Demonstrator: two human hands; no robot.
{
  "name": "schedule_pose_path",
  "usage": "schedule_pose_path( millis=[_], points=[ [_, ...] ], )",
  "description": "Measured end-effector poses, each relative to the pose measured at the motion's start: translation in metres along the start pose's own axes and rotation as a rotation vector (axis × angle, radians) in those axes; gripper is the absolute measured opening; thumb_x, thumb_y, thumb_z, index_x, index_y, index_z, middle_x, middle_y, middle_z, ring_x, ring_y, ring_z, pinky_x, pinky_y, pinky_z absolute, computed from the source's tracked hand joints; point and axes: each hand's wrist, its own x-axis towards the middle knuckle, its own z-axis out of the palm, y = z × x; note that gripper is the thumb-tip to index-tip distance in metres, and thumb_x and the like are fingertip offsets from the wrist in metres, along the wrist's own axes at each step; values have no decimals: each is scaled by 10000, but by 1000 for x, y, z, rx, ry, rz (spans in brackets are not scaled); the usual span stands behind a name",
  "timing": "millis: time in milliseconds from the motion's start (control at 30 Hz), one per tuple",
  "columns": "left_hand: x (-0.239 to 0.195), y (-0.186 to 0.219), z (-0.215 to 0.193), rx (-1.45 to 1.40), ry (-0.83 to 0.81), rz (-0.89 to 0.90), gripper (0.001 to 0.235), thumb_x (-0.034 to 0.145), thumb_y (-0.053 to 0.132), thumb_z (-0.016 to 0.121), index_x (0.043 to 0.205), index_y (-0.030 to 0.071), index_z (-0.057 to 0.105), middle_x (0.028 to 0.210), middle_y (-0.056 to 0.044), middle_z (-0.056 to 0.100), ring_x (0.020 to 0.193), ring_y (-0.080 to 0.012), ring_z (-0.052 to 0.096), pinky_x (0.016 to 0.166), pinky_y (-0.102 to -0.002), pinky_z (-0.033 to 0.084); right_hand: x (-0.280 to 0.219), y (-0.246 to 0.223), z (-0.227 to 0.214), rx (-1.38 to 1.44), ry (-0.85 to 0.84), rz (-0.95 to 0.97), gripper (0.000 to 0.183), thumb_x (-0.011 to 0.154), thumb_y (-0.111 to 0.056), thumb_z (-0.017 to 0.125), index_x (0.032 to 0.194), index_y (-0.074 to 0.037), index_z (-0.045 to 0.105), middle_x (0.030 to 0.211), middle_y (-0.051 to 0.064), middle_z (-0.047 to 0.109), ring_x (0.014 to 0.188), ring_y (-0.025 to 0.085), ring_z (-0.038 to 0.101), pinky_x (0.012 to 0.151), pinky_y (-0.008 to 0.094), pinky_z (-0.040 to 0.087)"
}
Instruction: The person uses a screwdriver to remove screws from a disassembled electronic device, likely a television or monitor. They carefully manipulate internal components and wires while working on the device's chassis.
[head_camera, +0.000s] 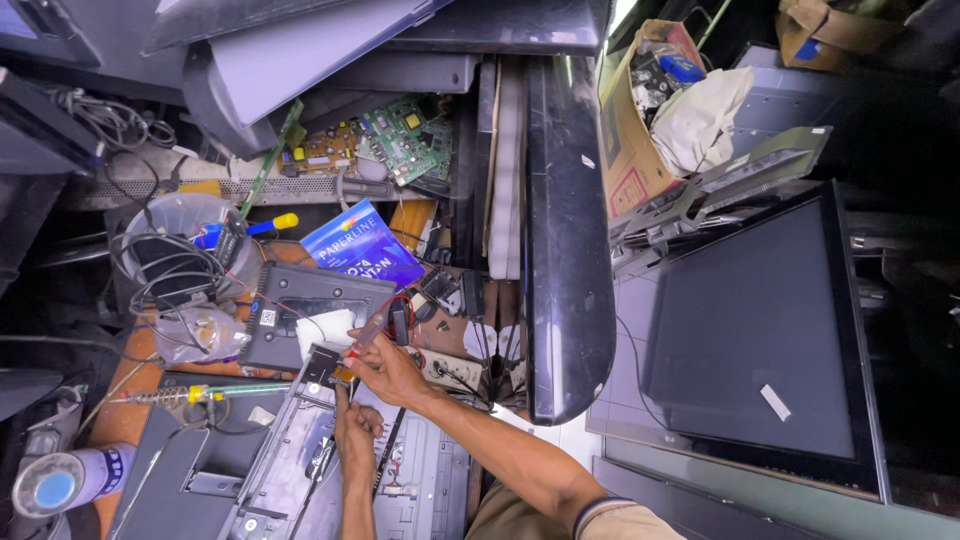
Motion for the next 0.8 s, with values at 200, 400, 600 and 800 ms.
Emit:
schedule_pose_path(
  millis=[200, 400, 600, 800],
  points=[
    [-4, 4, -1, 30, 1, -1, 543, 887, 114, 231, 1423, 101, 145, 531, -82, 418, 493, -161, 361, 512, -272, 329, 6, 2, 2, -29, -23, -28, 420, 859, -304, 512, 1224, -133, 395, 1044, 38, 627, 962, 217, 619, 786, 333, 469],
    [22, -36, -7, -305, 30, 73, 618, 784, 66, 341, 1389, 169, 271, 489, 30, 184, 380, -86, 261, 356, -224, 242, 22, 65, 12, -303, 133, 47, 289, 800, -403, 596, 832, -160, 443, 618, -43, 491, 579, 85, 491, 490, 302, 355],
    [20, -37, -12, 105, 37, 19, 517, 855, 139, 299, 1372, 137, 300, 537, -86, 513, 474, -169, 487, 452, -263, 376, 32, 75, 18, 110, 92, -67, 449, 799, -62, 633, 1194, -22, 424, 905, 99, 600, 818, 155, 628, 760, 281, 523],
    [4, -12, -12, 71, 14, 22, 509, 871, 154, 291, 1380, 131, 279, 583, -118, 566, 477, -164, 528, 448, -243, 423, 34, 65, 22, 142, 76, -89, 440, 831, -72, 601, 1234, -59, 425, 939, 131, 639, 845, 134, 626, 758, 262, 514]
  ],
)
